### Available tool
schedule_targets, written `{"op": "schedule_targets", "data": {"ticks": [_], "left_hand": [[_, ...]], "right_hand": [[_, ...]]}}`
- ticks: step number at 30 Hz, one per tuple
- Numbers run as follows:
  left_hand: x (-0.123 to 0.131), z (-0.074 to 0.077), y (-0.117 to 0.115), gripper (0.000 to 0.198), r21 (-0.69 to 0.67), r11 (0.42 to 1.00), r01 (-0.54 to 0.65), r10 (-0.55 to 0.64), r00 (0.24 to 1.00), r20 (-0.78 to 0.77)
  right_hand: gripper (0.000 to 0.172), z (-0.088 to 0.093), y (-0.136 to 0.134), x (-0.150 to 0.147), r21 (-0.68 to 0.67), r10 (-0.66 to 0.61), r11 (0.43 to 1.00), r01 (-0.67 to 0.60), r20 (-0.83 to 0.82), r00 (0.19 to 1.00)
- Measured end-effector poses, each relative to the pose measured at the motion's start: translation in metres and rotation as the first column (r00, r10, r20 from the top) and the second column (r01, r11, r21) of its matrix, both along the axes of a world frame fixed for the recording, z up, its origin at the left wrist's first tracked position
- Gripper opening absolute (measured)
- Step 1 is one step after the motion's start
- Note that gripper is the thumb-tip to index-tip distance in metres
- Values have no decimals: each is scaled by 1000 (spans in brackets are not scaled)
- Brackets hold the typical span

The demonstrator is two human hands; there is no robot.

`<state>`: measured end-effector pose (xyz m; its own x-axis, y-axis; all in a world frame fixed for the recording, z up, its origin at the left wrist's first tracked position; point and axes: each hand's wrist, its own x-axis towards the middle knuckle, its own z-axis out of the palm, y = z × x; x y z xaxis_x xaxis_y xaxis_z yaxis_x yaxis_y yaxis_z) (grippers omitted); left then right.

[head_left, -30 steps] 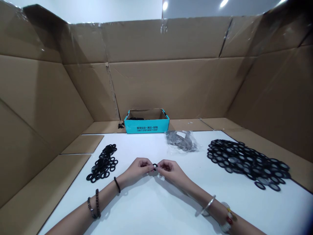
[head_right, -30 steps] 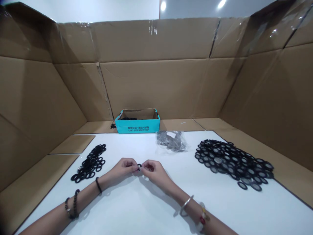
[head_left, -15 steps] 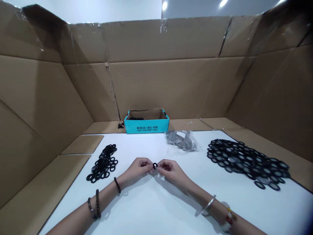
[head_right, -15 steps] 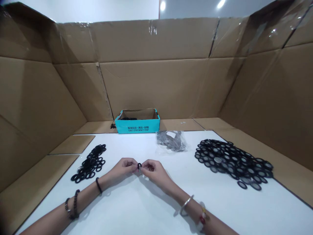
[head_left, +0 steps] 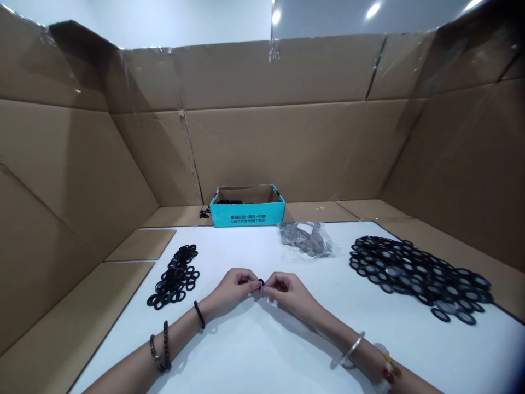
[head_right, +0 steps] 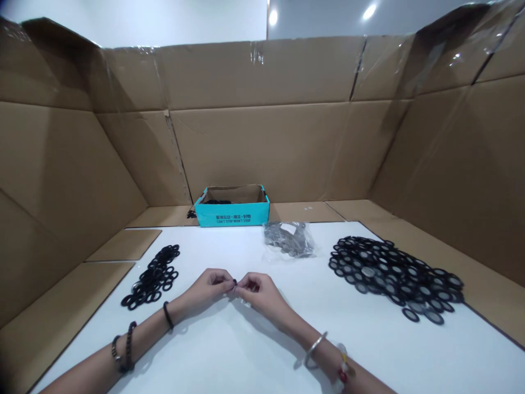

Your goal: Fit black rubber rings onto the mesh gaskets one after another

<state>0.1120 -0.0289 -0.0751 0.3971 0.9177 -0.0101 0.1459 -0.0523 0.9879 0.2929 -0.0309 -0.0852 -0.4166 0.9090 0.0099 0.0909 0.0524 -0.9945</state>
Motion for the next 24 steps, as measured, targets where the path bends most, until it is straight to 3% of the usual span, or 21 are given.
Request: {"op": "schedule_targets", "data": {"ticks": [16,24], "left_hand": [[-1,-7,4,23,41,999,-10,12,998,-63],[2,-2,2,27,17,1000,-14,14,999,-45]], "right_hand": [[19,0,0,-1,-4,-23,1000,23,1,1000],[20,5,0,0,3,-33,999,33,18,999]]}}
